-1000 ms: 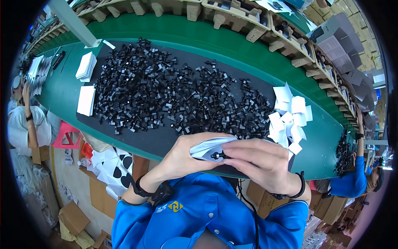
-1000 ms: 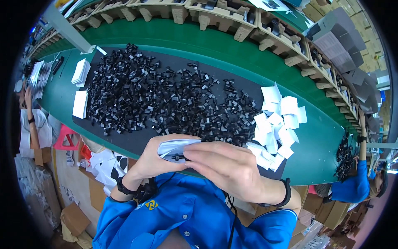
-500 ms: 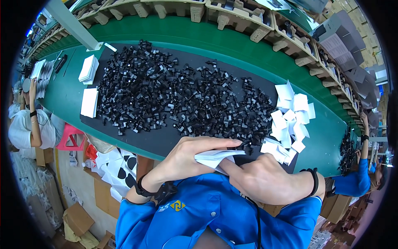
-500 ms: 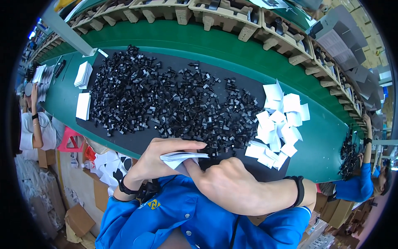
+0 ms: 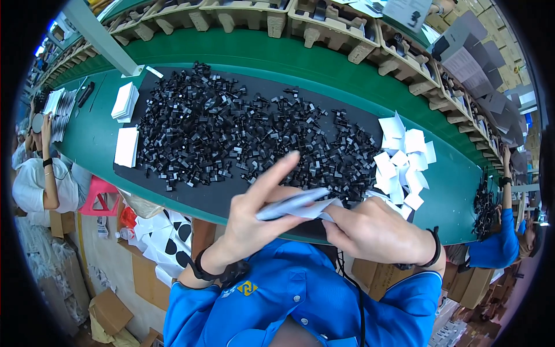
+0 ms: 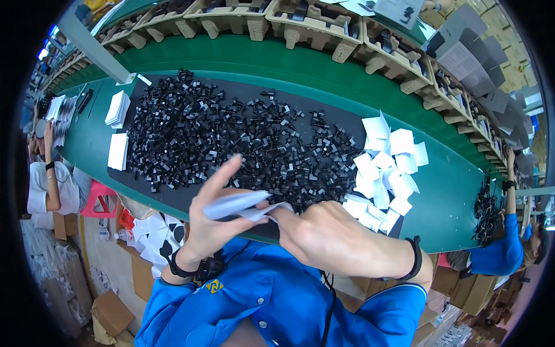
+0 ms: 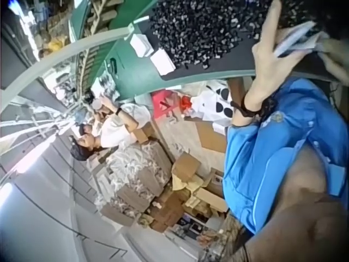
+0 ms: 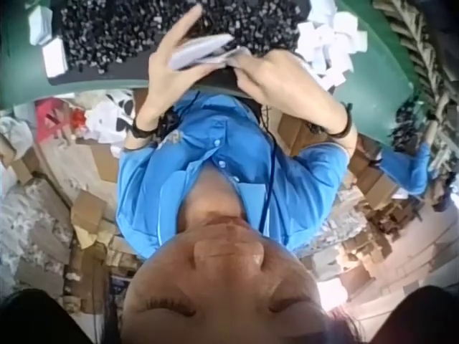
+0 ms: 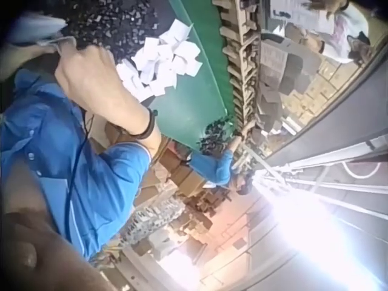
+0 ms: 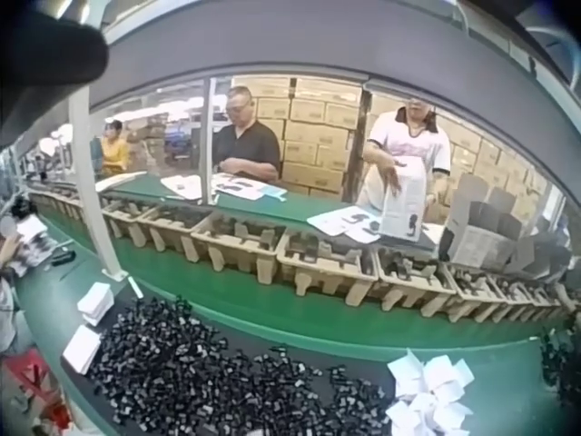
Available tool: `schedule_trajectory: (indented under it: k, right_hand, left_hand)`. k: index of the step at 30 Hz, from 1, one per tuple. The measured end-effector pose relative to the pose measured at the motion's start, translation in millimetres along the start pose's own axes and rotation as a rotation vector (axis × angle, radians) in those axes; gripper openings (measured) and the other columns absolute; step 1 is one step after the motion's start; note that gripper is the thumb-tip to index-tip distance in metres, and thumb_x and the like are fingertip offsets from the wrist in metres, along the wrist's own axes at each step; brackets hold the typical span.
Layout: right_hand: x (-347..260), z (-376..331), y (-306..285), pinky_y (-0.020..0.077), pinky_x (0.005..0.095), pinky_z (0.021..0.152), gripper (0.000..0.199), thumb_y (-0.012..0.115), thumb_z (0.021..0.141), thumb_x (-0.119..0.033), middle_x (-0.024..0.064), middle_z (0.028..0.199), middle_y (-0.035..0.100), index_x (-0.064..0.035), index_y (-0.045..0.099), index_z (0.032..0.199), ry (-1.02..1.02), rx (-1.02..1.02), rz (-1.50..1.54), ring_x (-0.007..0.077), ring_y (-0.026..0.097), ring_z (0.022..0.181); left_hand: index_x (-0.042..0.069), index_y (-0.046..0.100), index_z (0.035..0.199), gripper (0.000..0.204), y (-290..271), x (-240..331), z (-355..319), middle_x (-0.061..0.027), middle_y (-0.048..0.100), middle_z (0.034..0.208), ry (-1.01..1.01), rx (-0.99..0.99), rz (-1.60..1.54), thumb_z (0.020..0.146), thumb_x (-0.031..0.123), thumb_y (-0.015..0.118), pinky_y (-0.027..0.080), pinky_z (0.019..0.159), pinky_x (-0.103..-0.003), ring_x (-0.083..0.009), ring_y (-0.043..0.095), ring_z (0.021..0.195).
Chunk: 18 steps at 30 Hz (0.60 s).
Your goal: Packaging small electronic components into individual plastic bags at a workstation.
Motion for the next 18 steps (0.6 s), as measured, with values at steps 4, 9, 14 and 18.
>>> schedule_trajectory:
  k: [4, 9, 14, 18]
  right_hand:
    - [-3, -12, -15, 0.0486, 0.0359, 0.05, 0.026, 0.073, 0.074, -0.011, 0.0076, 0.063, 0.06, -0.0041, 0.066, 0.099, -0.006, 0.361, 0.117, 0.0243, 0.062, 0.059]
    - [25, -26, -7, 0.0484, 0.0294, 0.057, 0.039, 0.077, 0.069, -0.009, 0.0038, 0.075, 0.061, -0.0061, 0.067, 0.106, -0.099, 0.575, 0.235, 0.0173, 0.058, 0.07]
    - [18, -31, -10, 0.0449, 0.0234, 0.053, 0.036, 0.074, 0.066, -0.007, 0.0019, 0.08, 0.06, -0.0077, 0.07, 0.101, -0.37, 0.656, -0.08, 0.0132, 0.053, 0.065]
    - [3, -34, -6, 0.0412, 0.0208, 0.047, 0.04, 0.071, 0.063, -0.008, 0.0014, 0.083, 0.06, -0.0088, 0.07, 0.103, -0.53, 0.647, -0.465, 0.0122, 0.052, 0.065]
  left_hand:
    - [0.003, 0.029, 0.142, 0.085, -10, -5, -4, -0.0134, 0.056, 0.125, -0.181, 0.177, -0.445, 0.072, -0.003, 0.076, 0.052, 0.083, -0.03, -0.0173, 0.063, 0.099]
    - [0.001, 0.024, 0.144, 0.086, -1, 0, 0, -0.0152, 0.057, 0.12, -0.139, 0.123, -0.399, 0.073, -0.005, 0.073, 0.053, 0.081, -0.03, -0.0191, 0.063, 0.097]
    - [-0.002, 0.02, 0.144, 0.083, 10, -22, 6, -0.0184, 0.064, 0.107, -0.383, 0.105, -0.572, 0.077, -0.001, 0.068, 0.051, 0.083, -0.03, -0.021, 0.065, 0.094]
    - [-0.002, 0.019, 0.144, 0.078, 16, -32, 10, -0.0188, 0.064, 0.107, -0.45, 0.047, -0.734, 0.08, 0.001, 0.064, 0.05, 0.086, -0.032, -0.0226, 0.065, 0.096]
Point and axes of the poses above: each hand's wrist, its own z-axis towards the middle knuckle, its own y-axis out of the palm, x = y × z, the point moved 8 cm from there along z, towards the middle knuckle
